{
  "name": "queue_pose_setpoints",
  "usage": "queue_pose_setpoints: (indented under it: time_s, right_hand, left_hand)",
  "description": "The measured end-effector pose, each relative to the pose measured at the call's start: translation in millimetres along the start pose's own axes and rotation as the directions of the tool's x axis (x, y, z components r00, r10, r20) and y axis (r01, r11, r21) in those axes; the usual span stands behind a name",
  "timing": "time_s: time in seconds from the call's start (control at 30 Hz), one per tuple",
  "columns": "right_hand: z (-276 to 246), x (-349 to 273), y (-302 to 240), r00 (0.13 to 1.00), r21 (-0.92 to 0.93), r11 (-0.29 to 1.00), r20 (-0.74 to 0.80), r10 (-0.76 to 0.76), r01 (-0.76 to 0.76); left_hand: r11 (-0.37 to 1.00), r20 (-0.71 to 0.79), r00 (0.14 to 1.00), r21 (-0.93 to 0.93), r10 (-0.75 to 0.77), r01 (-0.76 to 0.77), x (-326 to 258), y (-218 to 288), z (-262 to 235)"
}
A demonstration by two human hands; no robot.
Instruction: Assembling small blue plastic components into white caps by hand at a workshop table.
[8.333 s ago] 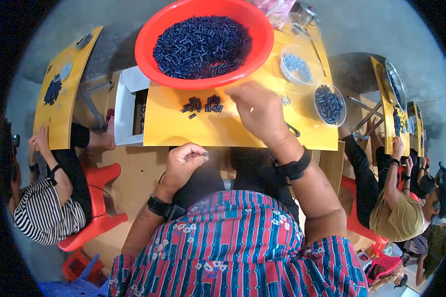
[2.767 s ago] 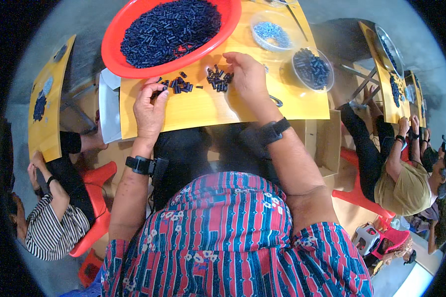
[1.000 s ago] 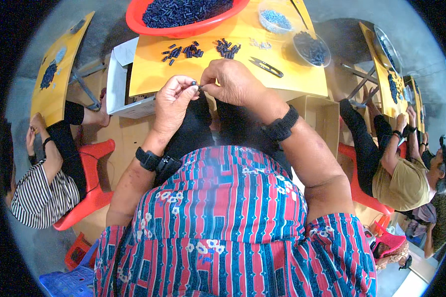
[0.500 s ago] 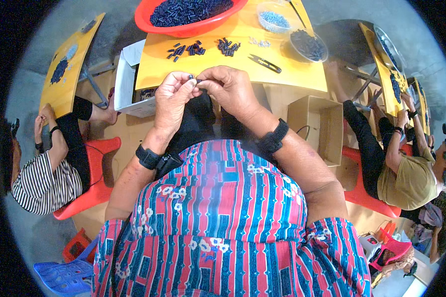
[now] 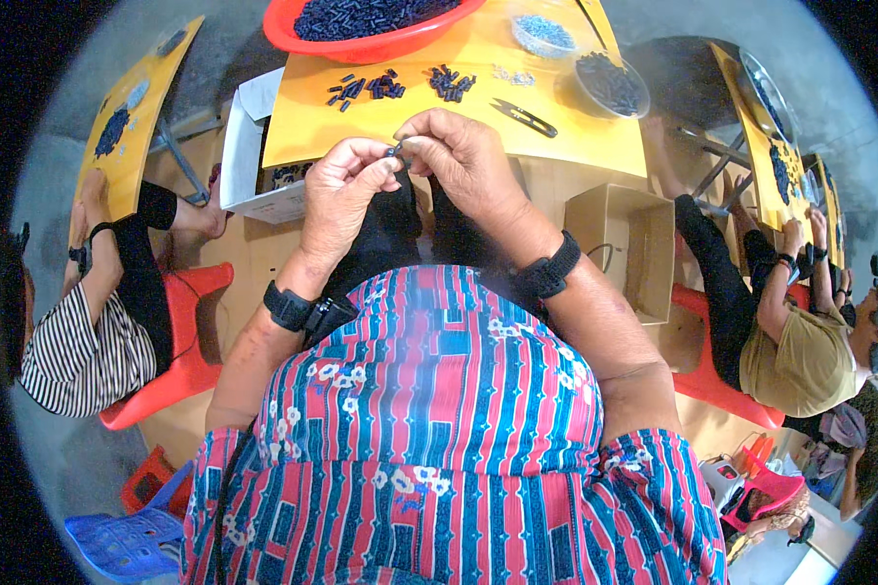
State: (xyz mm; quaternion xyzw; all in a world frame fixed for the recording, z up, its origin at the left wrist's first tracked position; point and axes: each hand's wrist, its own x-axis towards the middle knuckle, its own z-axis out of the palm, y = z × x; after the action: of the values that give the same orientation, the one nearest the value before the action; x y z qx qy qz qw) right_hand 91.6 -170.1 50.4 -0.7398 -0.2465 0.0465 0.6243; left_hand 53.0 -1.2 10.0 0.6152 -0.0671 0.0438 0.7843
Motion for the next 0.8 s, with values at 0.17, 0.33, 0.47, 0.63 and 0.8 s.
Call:
queue_pose_setpoints:
  time_s: [0.17, 0.33, 0.47, 0.63, 0.8]
  right_hand:
    - [0.4, 0.0, 0.2, 1.0, -0.081, 0.997, -0.006, -0.016, 0.015]
    - [1.2, 1.9, 0.6, 1.0, -0.136, 0.991, -0.002, -0.017, 0.017]
    - [2.0, 2.4, -4.6, 0.998, -0.248, 0.967, 0.006, -0.058, 0.058]
    - [-3.0, 6.4, -1.7, 0.958, -0.457, 0.844, 0.082, -0.276, 0.282]
    - [-4.1, 9.9, -7.0, 0.898, -0.62, 0.659, 0.206, -0.389, 0.427]
  left_hand:
    - [0.999, 0.027, 1.0, 0.035, 0.008, -0.009, -1.7, 1.3, 0.1]
    - [0.998, 0.012, 1.0, 0.055, 0.0, 0.0, -1.0, -0.3, 0.3]
    - [0.997, 0.012, 1.0, 0.071, 0.014, -0.015, -1.4, 0.5, -0.6]
    - [0.999, -0.038, 0.999, 0.026, 0.028, -0.027, -0.3, 0.5, 2.7]
    - [0.999, -0.053, 0.998, 0.031, 0.034, -0.032, -0.5, -2.2, 1.4]
